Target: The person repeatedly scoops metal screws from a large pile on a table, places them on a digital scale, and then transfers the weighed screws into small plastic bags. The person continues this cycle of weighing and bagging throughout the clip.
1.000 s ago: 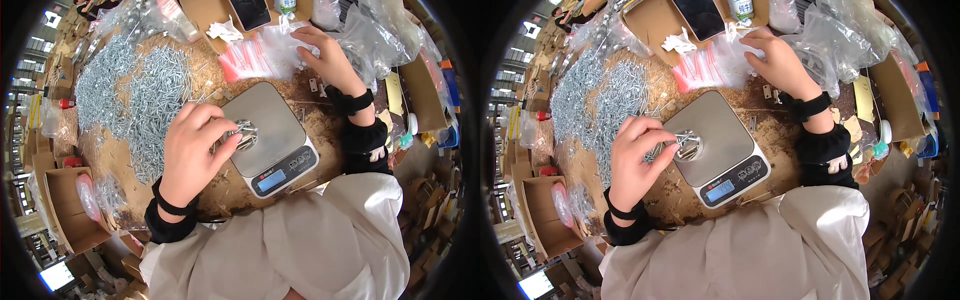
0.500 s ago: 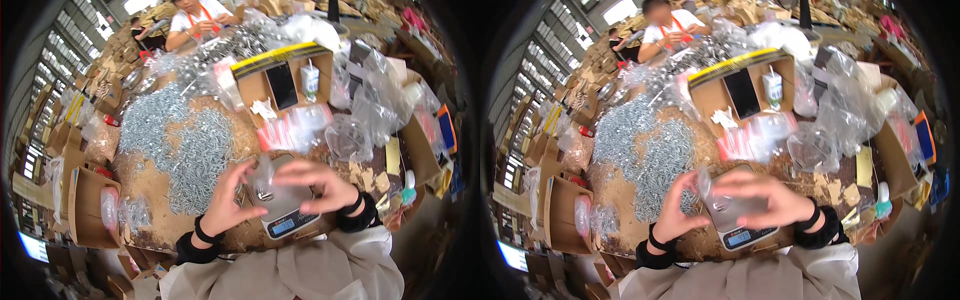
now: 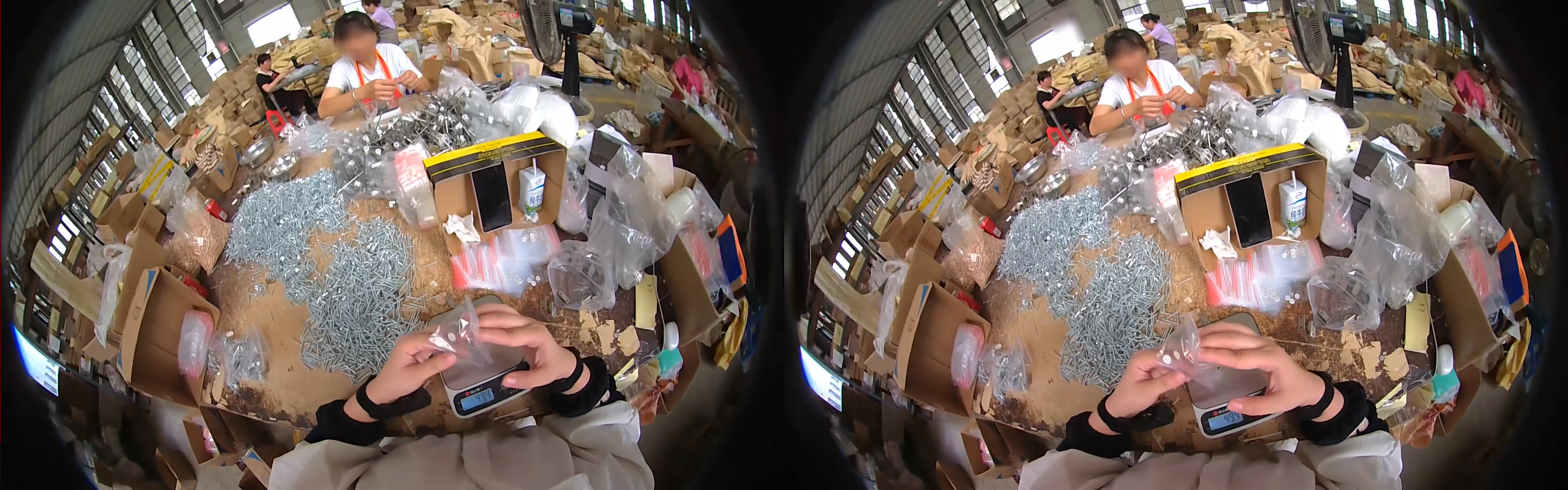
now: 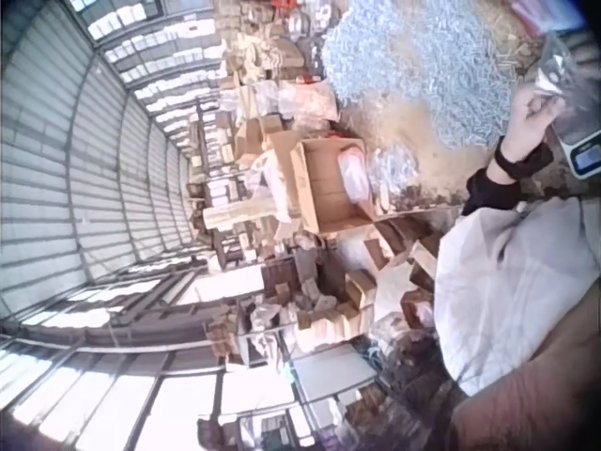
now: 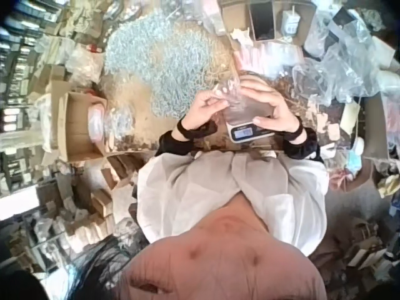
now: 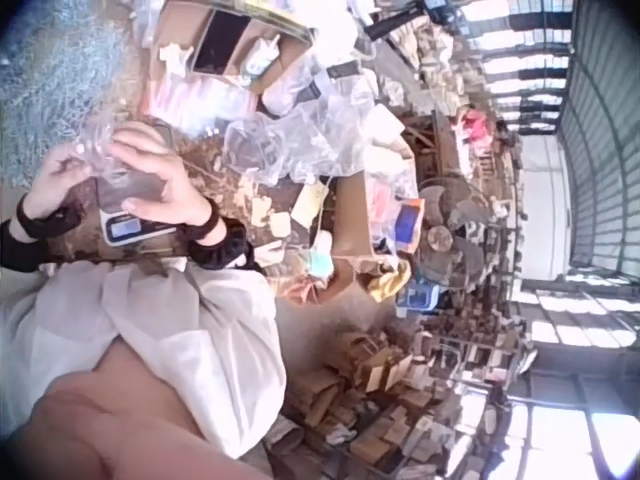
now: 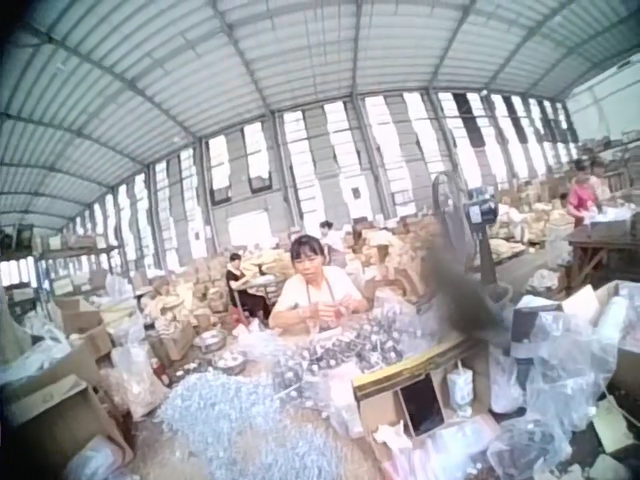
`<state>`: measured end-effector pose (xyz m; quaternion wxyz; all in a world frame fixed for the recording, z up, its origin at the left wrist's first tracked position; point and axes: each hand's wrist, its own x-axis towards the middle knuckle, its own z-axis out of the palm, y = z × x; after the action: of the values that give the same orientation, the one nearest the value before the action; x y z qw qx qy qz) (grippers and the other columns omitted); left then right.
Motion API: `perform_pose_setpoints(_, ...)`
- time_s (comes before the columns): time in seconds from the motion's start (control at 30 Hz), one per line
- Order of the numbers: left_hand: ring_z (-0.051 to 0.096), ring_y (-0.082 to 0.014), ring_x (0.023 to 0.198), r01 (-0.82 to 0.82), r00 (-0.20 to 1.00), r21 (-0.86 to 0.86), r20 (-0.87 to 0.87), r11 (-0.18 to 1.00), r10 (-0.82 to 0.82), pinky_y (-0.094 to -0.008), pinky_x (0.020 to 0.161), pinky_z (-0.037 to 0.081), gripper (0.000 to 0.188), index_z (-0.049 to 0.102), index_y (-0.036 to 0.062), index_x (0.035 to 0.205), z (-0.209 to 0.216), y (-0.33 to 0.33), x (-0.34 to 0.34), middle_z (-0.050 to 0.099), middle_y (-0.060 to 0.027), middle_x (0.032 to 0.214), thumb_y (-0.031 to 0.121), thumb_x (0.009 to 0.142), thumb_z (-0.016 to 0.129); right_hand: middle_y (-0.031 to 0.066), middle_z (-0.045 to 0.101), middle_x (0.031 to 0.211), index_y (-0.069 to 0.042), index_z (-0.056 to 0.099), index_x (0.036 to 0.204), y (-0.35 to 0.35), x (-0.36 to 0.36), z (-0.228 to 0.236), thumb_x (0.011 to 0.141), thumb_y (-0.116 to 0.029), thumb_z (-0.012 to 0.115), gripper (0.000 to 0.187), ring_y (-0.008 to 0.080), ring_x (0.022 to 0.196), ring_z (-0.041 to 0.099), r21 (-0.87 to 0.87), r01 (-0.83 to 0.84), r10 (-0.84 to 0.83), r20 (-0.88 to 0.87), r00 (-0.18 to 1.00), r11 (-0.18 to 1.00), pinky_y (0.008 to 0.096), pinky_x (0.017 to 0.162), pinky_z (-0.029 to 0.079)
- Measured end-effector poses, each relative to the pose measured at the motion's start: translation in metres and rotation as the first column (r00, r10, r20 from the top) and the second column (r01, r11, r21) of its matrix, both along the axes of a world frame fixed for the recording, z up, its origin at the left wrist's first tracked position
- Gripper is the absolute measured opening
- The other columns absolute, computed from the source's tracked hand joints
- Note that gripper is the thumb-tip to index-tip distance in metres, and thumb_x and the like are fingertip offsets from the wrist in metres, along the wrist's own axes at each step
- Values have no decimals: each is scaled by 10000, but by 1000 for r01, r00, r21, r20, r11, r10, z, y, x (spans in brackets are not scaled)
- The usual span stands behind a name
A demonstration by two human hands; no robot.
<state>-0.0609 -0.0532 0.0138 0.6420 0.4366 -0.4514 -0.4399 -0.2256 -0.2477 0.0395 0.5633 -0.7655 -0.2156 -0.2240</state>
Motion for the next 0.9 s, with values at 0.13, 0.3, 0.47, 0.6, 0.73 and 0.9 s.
perform_pose_setpoints(0.13,633,-129,994,-235,960,-15,-158,972,230,-302,916,502,84,667,-17,1033,-5,-2,-1,683,-37,1071,24,989,607,225,415,1517,-28,483,1471,2,-1,1,769,-165,772,771,389,1395,404,-122,211,-203,76,976,970,499,1140,313)
perform_pose_setpoints(0.3,598,-187,757,-469,794,-134,369,873,483,-314,706,471,152,620,-18,877,-9,1,4,641,-77,856,92,975,580,206,374,1510,-19,484,1443,16,0,-2,808,-106,730,687,365,1362,427,229,383,-405,55,913,895,449,1096,373)
perform_pose_setpoints(0.47,502,-266,543,-327,690,-326,559,887,460,-365,555,389,297,553,-11,667,5,-3,5,516,-104,613,123,924,618,209,499,1382,-73,383,1522,7,-4,9,843,-143,726,764,377,1262,506,-204,482,-438,228,870,852,486,1053,413)
perform_pose_setpoints(0.6,544,-257,557,-269,719,-293,573,918,394,-342,533,403,271,589,-2,678,6,-2,1,569,-104,643,111,921,630,257,486,1402,-186,131,1625,-7,-13,24,848,-159,715,972,406,1217,535,-96,689,-581,463,670,718,523,1005,430)
perform_pose_setpoints(0.73,612,-266,618,-47,733,-75,675,996,85,-331,576,464,147,700,-8,852,12,-1,8,641,-111,739,89,928,620,91,618,1057,-124,671,1250,5,-6,30,904,-201,671,355,309,956,620,-267,549,-435,383,815,792,415,812,517)
perform_pose_setpoints(0.9,625,-287,693,73,821,-23,569,997,-47,-354,646,487,275,704,7,1135,8,0,1,655,-125,811,201,985,581,47,586,932,-103,683,1097,30,7,-1,896,-228,711,239,272,847,604,-399,360,-281,244,928,843,364,698,513)
